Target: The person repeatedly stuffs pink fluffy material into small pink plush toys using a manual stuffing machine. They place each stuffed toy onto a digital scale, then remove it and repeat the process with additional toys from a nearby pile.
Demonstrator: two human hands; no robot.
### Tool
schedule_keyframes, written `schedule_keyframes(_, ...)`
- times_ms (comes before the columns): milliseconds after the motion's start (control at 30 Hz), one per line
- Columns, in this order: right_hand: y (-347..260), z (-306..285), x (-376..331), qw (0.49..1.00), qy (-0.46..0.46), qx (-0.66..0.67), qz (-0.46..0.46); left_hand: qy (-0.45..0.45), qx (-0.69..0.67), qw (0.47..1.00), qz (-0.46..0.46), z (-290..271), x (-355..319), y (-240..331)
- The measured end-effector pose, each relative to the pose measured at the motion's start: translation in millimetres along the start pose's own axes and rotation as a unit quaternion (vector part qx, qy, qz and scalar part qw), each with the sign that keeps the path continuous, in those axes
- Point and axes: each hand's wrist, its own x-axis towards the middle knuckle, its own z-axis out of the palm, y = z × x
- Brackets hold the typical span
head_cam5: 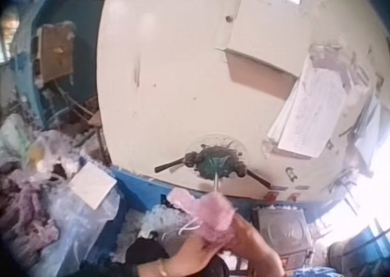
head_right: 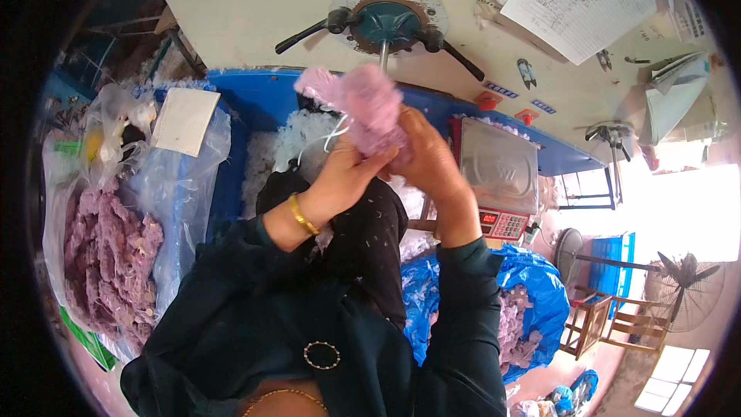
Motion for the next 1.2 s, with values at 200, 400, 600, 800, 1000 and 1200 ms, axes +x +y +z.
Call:
schedule_keyframes(200, 27, 55, -19, 0.982, 0.127, -0.132, -0.039, 0.038, 0.05, 0.998, 0.006, -24, -5, 4)
schedule_keyframes(400, -13, 66, -26, 0.939, 0.155, 0.304, 0.05, -0.006, 0.086, 0.996, -0.034, -26, -27, 50)
schedule_keyframes(600, -4, 34, 37, 0.933, 0.157, 0.299, 0.126, 0.028, 0.144, 0.987, -0.06, -32, 29, 54)
schedule_keyframes(800, -31, 51, 4, 0.945, 0.193, 0.238, 0.111, 0.01, 0.117, 0.99, -0.072, -30, -16, 46)
schedule_keyframes(1000, -32, 68, -26, 0.958, 0.19, 0.176, 0.124, 0.005, 0.089, 0.994, -0.064, -25, -42, 29)
schedule_keyframes(1200, 1, 6, -71, 0.969, 0.036, 0.154, 0.188, -0.022, 0.096, 0.992, -0.073, -75, -87, 24)
